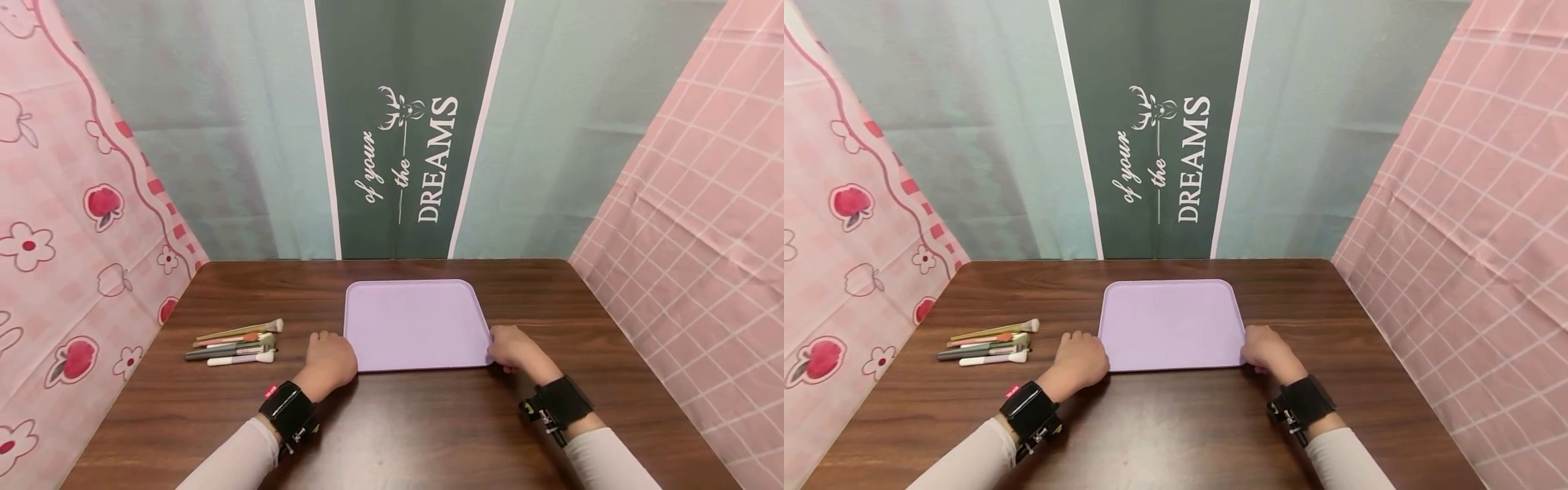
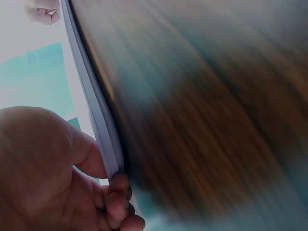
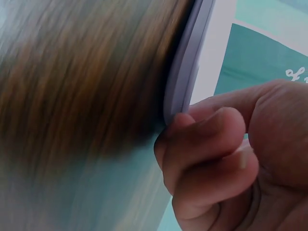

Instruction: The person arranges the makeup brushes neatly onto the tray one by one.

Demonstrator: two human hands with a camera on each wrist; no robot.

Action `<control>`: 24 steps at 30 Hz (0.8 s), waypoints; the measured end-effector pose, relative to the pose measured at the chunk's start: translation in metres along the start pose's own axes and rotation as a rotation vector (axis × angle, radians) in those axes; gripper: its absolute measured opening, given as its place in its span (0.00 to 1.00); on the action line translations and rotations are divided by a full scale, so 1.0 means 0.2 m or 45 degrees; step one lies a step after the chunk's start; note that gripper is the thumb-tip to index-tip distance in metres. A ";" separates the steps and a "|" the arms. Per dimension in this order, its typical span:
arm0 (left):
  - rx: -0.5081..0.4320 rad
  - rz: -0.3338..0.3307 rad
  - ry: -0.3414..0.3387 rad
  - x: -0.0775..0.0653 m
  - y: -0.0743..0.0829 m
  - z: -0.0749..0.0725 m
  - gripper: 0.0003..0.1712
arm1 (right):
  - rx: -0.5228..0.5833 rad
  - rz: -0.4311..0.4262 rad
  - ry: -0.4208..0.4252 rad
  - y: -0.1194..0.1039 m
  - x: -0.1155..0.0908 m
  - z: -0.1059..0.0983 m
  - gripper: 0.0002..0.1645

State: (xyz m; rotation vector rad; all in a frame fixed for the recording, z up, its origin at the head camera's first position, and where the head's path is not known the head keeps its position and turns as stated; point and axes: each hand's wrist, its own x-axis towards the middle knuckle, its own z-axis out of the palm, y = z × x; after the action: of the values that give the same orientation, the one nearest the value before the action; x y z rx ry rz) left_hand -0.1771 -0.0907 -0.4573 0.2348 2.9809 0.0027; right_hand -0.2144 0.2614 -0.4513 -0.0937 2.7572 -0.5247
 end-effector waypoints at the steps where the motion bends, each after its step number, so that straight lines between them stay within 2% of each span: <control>1: -0.008 0.000 0.003 -0.01 -0.01 0.00 0.16 | -0.003 0.001 0.000 -0.01 0.00 0.00 0.02; 8: -0.034 -0.011 0.042 -0.04 -0.08 0.02 0.15 | -0.008 -0.034 0.001 -0.06 -0.01 0.03 0.02; 14: -0.062 -0.027 0.023 -0.06 -0.14 0.02 0.15 | 0.021 -0.037 -0.012 -0.10 -0.01 0.06 0.03; 24: -0.093 -0.036 0.007 -0.08 -0.17 0.02 0.15 | 0.081 -0.049 -0.073 -0.11 -0.04 0.07 0.07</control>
State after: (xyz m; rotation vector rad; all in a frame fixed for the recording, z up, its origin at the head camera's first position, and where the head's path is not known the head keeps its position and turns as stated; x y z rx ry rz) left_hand -0.1655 -0.1276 -0.4589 0.1840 2.9823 0.1085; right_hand -0.2022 0.2373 -0.4535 -0.1442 2.6848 -0.6097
